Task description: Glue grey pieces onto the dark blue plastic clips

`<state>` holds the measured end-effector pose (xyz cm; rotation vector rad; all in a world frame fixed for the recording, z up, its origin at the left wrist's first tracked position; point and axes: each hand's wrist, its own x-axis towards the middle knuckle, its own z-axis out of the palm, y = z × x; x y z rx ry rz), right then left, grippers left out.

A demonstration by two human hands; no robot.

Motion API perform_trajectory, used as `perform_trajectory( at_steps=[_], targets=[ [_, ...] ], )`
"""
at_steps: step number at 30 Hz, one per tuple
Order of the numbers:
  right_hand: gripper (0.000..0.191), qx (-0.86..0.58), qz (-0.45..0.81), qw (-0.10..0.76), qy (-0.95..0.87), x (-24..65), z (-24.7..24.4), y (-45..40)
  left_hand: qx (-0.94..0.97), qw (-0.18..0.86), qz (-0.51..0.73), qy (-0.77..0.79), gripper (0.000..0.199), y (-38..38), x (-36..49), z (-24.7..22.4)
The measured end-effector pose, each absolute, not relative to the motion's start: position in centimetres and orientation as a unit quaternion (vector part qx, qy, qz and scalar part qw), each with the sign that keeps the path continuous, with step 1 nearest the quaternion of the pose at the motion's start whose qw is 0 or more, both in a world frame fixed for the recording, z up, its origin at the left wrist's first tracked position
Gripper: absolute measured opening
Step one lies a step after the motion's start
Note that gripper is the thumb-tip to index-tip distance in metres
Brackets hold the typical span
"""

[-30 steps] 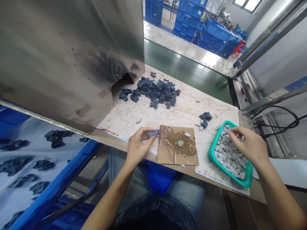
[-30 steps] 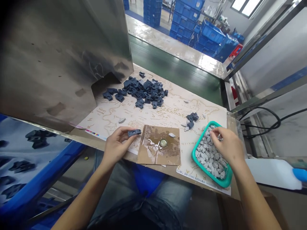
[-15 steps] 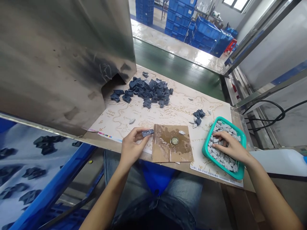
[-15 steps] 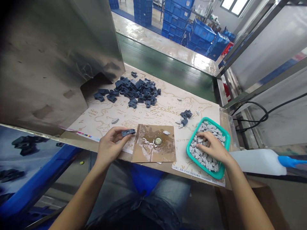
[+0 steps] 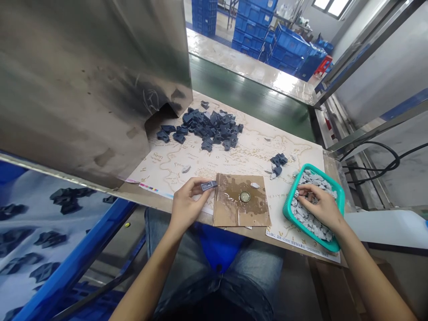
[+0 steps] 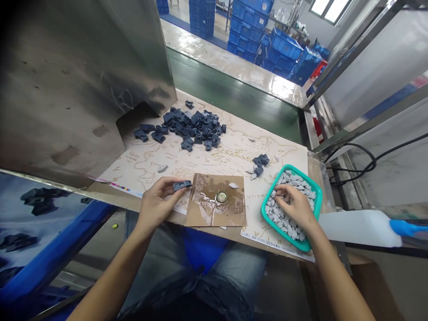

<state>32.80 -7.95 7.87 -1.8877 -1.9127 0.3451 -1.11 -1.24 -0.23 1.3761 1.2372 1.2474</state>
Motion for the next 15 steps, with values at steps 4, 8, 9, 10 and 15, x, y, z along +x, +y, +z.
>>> perform_trajectory(
  at_steps=[4,8,9,10,15],
  targets=[
    [0.019,-0.682,0.134,0.220,-0.684,32.5,8.1,-7.9,0.555,0.440,0.501,0.498,0.023,-1.3,-1.1,-0.3],
    [0.023,-0.699,0.142,0.247,-0.656,32.4,8.3,-7.9,0.560,0.438,0.500,0.494,0.022,-1.3,-1.1,-0.2],
    [0.026,-0.704,0.144,0.259,-0.645,32.4,8.4,-8.0,0.562,0.438,0.500,0.492,0.022,-1.3,-1.1,-0.2],
    [0.029,-0.708,0.147,0.271,-0.635,32.4,8.4,-8.0,0.564,0.438,0.500,0.491,0.021,-1.3,-1.1,-0.2],
    [0.035,-0.713,0.195,0.321,-0.592,31.0,9.3,-8.0,0.566,0.439,0.501,0.487,0.021,-1.3,-1.2,-0.2]
  ],
)
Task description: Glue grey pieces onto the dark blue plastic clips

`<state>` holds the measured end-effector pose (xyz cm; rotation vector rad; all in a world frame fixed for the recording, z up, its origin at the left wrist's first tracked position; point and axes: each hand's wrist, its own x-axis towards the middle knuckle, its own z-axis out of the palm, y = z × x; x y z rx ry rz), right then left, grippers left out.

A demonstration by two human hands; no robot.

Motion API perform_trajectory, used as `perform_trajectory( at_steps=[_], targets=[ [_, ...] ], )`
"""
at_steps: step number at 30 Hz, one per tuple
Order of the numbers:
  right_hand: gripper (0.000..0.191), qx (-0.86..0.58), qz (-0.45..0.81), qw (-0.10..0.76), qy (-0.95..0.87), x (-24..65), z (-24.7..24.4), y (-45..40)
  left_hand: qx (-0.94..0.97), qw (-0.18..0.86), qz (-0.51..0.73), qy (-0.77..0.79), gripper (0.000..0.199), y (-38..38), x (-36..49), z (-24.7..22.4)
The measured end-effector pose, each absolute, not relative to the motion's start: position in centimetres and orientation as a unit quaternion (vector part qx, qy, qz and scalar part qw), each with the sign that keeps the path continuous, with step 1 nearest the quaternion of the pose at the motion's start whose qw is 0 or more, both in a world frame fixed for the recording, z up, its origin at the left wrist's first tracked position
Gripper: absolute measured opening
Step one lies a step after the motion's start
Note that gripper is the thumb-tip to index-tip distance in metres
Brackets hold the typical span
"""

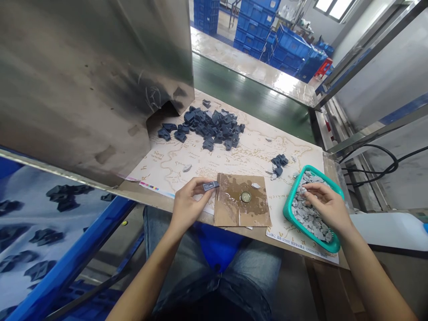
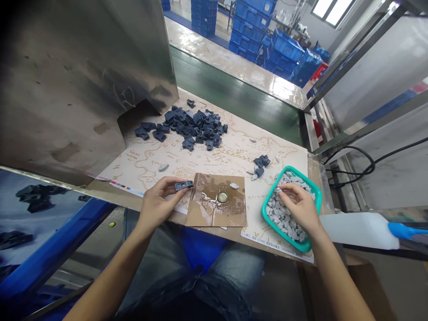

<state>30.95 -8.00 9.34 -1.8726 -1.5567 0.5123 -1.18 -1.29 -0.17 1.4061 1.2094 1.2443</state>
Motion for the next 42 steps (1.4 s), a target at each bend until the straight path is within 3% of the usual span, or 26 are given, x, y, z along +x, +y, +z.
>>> perform_trajectory(
  at_steps=[5,10,16,23,30,37,42],
  targets=[
    [0.031,-0.675,0.319,0.463,-0.477,27.7,10.3,-7.9,0.571,0.433,0.497,0.489,0.020,-1.4,-1.2,-0.1],
    [0.032,-0.626,0.411,0.502,-0.432,25.3,10.3,-7.5,0.574,0.426,0.507,0.481,0.017,-1.3,-1.1,-0.1],
    [0.043,-0.658,0.389,0.414,-0.495,23.5,9.1,-6.1,0.570,0.435,0.510,0.476,0.017,-1.2,-1.2,-0.1],
    [0.023,-0.632,0.297,0.241,-0.674,21.8,7.8,-4.9,0.565,0.448,0.501,0.478,0.018,-1.1,-1.2,-0.1],
    [0.017,-0.516,0.189,0.182,-0.815,21.0,6.9,-4.1,0.554,0.464,0.510,0.467,0.018,-1.0,-1.4,0.2],
    [0.016,-0.493,0.186,0.181,-0.831,21.1,7.0,-3.6,0.464,0.559,0.551,0.410,0.019,-2.9,-0.8,1.3],
    [0.011,-0.545,0.176,0.276,-0.771,20.5,9.0,-4.7,0.433,0.622,0.537,0.370,0.024,-4.7,0.0,2.1]
  ],
)
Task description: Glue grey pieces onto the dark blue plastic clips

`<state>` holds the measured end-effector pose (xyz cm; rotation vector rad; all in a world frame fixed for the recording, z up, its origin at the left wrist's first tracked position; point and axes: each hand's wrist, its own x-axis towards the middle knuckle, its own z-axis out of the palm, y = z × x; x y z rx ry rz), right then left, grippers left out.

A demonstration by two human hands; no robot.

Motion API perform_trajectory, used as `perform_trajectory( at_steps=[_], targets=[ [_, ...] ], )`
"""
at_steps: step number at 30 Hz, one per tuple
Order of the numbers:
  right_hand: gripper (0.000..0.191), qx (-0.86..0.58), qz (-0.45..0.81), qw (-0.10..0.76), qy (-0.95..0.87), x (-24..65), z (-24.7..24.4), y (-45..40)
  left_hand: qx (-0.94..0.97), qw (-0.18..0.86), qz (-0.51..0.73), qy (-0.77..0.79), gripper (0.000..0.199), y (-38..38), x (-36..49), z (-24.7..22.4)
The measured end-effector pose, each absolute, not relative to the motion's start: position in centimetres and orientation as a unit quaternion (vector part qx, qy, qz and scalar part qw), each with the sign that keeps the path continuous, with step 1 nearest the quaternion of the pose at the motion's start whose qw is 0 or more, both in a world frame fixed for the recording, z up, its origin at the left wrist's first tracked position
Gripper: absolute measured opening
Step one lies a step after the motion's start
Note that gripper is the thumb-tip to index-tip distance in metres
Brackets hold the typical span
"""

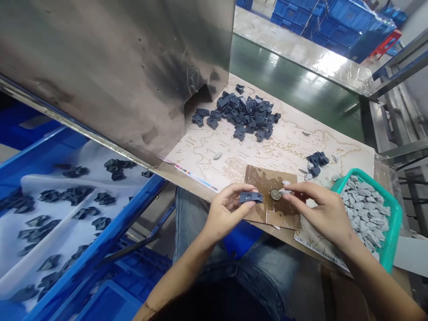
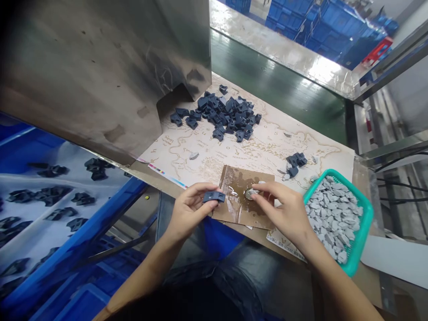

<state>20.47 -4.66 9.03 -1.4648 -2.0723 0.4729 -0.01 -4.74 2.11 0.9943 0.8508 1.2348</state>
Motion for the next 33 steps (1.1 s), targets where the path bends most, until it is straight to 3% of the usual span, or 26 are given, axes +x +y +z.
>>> perform_trajectory(
  at_steps=[7,25,33],
  targets=[
    [0.008,-0.528,0.239,0.388,-0.717,17.9,11.8,-7.4,0.493,0.598,0.541,0.326,0.017,-5.4,-0.1,3.6],
    [0.012,-0.467,0.247,0.359,-0.769,17.1,12.5,-7.1,0.555,0.554,0.547,0.295,0.010,-5.4,-0.7,5.0],
    [0.012,-0.422,0.226,0.323,-0.816,17.2,11.3,-6.1,0.528,0.610,0.511,0.296,0.018,-4.6,-0.1,3.3]
  ],
)
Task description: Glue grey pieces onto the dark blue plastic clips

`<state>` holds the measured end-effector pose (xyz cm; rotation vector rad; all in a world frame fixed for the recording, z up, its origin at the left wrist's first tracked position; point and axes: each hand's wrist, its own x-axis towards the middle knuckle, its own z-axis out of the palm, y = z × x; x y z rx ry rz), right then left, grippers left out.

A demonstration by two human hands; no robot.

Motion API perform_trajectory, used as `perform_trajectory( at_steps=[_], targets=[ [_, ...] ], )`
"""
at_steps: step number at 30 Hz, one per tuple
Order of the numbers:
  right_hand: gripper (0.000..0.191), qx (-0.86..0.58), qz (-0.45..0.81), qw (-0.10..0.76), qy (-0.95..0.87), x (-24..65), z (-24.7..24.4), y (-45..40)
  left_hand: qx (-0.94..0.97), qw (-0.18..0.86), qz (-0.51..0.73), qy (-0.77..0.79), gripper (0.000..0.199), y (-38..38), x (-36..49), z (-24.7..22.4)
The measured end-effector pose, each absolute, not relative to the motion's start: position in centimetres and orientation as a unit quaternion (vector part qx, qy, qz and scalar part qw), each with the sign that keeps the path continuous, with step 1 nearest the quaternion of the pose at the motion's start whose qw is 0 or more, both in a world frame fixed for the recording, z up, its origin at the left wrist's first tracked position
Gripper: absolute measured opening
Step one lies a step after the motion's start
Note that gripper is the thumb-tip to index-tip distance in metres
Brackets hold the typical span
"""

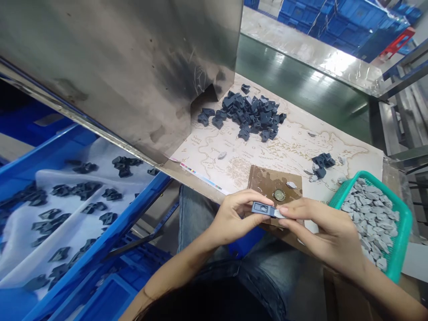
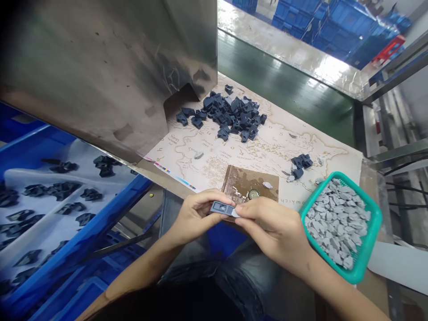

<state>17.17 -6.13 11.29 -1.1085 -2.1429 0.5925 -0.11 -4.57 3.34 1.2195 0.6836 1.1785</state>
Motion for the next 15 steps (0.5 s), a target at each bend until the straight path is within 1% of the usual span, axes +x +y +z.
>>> perform_trajectory(
  at_steps=[2,4,6,7,8,9,11,12,14,15],
  targets=[
    [0.012,-0.429,0.215,0.316,-0.818,17.3,10.8,-5.4,0.537,0.614,0.494,0.301,0.020,-3.4,0.2,2.6],
    [0.012,-0.439,0.217,0.286,-0.824,17.9,10.5,-3.8,0.582,0.593,0.471,0.297,0.033,-1.1,0.2,2.4],
    [0.012,-0.468,0.222,0.252,-0.817,19.2,10.4,-0.9,0.652,0.521,0.457,0.306,0.053,2.0,-0.2,2.7],
    [0.011,-0.497,0.221,0.246,-0.802,20.2,10.4,1.1,0.683,0.466,0.459,0.325,0.059,3.8,-0.5,3.0],
    [0.011,-0.534,0.217,0.251,-0.778,21.4,10.4,3.4,0.706,0.402,0.466,0.351,0.059,5.7,-0.9,3.3],
    [0.013,-0.581,0.211,0.259,-0.742,22.7,10.3,5.9,0.715,0.334,0.479,0.384,0.054,7.4,-1.3,3.5],
    [0.018,-0.672,0.187,0.305,-0.649,25.5,10.2,11.2,0.707,0.214,0.500,0.452,0.039,10.5,-1.9,3.5],
    [0.023,-0.686,0.177,0.314,-0.632,26.9,10.1,13.7,0.702,0.170,0.499,0.479,0.036,11.7,-2.0,3.3],
    [0.028,-0.712,0.148,0.318,-0.608,29.2,10.0,18.0,0.715,0.123,0.467,0.505,0.039,13.2,-2.2,2.5],
    [0.025,-0.723,0.136,0.309,-0.602,30.2,9.9,19.7,0.735,0.115,0.438,0.505,0.044,13.6,-2.2,2.1]
  ],
)
